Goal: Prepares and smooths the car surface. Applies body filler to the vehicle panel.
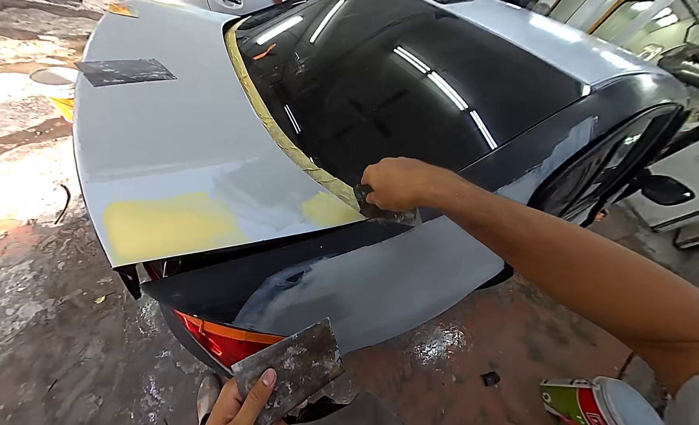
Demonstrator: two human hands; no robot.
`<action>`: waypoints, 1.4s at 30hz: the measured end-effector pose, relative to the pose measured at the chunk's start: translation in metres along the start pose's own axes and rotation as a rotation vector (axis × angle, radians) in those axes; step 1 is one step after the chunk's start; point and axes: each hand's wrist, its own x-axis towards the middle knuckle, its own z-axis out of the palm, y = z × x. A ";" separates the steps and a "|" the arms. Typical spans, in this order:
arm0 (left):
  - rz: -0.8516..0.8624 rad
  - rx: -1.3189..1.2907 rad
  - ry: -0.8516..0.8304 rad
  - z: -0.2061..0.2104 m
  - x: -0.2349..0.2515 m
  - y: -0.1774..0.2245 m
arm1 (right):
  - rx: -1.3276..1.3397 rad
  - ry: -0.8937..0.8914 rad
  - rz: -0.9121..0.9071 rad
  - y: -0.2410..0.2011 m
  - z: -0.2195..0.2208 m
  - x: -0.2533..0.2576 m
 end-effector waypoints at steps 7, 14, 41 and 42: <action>-0.015 0.032 0.041 -0.004 -0.004 0.000 | -0.164 0.256 -0.568 -0.003 -0.032 -0.015; -0.012 0.052 0.041 -0.001 -0.006 -0.006 | -0.233 0.293 -0.750 -0.053 -0.017 -0.004; -0.072 0.242 -0.087 -0.015 -0.009 -0.020 | -0.385 0.374 -0.599 0.048 0.025 -0.006; -0.066 0.241 -0.104 -0.017 -0.010 -0.020 | -0.393 0.378 -0.600 0.051 0.023 -0.005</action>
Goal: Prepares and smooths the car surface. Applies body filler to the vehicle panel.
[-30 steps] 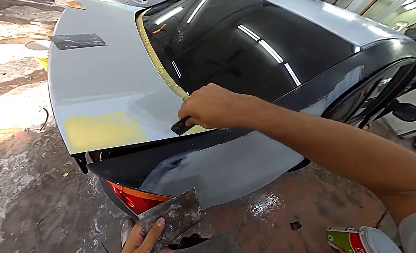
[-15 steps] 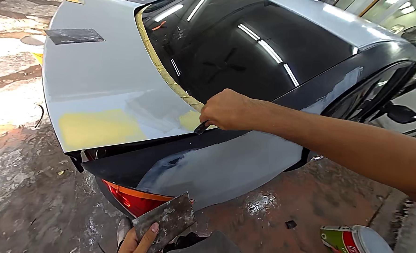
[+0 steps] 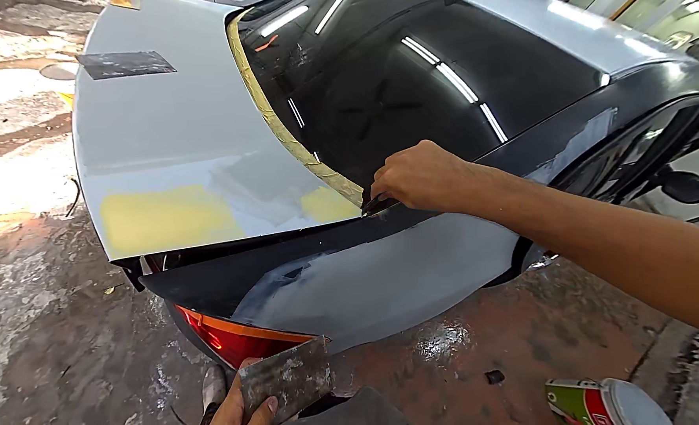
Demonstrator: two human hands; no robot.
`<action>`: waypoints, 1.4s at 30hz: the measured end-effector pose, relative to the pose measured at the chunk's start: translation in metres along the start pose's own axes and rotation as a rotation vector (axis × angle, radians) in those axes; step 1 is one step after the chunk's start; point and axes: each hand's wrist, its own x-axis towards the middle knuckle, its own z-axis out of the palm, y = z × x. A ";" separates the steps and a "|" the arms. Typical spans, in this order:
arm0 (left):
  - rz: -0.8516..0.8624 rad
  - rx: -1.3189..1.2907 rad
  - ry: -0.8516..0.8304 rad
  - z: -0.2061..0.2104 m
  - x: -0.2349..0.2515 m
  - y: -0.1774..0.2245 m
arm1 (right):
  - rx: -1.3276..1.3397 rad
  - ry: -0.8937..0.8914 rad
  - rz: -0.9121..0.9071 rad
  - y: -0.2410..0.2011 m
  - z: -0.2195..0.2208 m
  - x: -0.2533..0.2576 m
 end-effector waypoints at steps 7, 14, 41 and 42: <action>0.012 0.030 -0.012 -0.010 -0.002 -0.004 | 0.156 0.110 0.010 0.003 -0.010 -0.002; -0.015 0.034 -0.032 -0.014 0.006 -0.001 | 0.107 0.034 -0.008 -0.011 -0.002 0.010; -0.038 0.061 -0.026 -0.012 0.009 -0.004 | -0.048 0.060 0.040 -0.020 0.004 -0.009; -0.042 0.058 -0.023 -0.012 0.008 -0.005 | -0.057 0.045 0.049 -0.022 0.003 -0.009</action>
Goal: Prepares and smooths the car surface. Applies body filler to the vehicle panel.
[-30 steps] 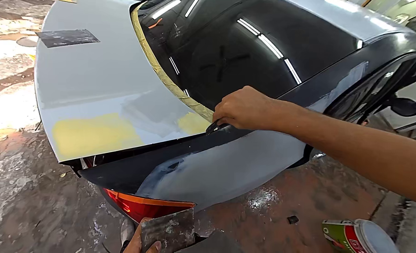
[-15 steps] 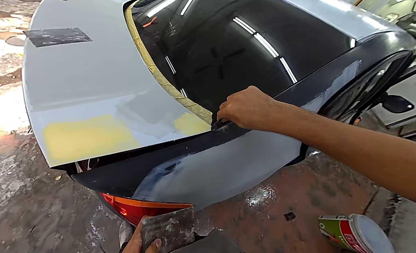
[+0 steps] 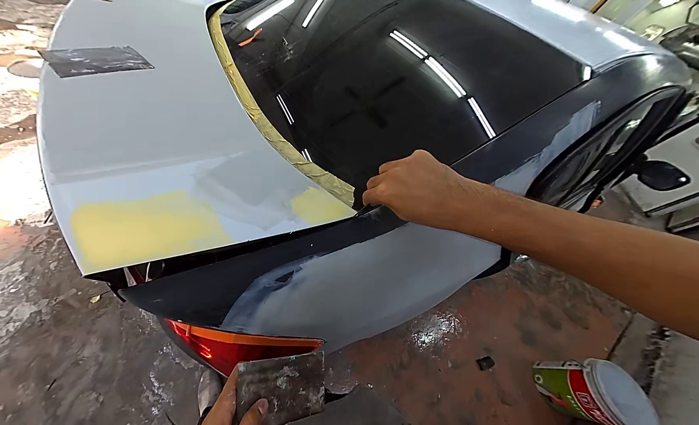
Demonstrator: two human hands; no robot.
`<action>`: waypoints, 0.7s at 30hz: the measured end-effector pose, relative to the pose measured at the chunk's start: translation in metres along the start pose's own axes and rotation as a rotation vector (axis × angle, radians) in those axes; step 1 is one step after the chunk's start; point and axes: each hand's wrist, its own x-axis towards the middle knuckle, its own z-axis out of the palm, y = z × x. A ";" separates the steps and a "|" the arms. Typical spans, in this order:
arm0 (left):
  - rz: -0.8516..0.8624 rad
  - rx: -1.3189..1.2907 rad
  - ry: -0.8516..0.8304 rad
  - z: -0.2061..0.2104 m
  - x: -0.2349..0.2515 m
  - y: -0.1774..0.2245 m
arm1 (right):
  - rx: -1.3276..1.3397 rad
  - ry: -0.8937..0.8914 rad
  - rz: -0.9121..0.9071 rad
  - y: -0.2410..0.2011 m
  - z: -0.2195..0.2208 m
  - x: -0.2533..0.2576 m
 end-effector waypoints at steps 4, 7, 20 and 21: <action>-0.008 -0.004 -0.020 0.001 -0.002 -0.005 | -0.041 -0.081 0.030 -0.017 0.000 0.001; -0.009 -0.011 -0.037 0.000 -0.004 -0.004 | -0.055 -0.075 0.034 -0.022 0.000 -0.002; 0.063 0.030 -0.051 -0.012 -0.002 -0.004 | 0.261 0.119 0.241 0.014 -0.012 -0.039; 0.063 0.031 -0.050 -0.012 -0.002 -0.004 | 0.327 0.096 0.282 0.015 -0.012 -0.040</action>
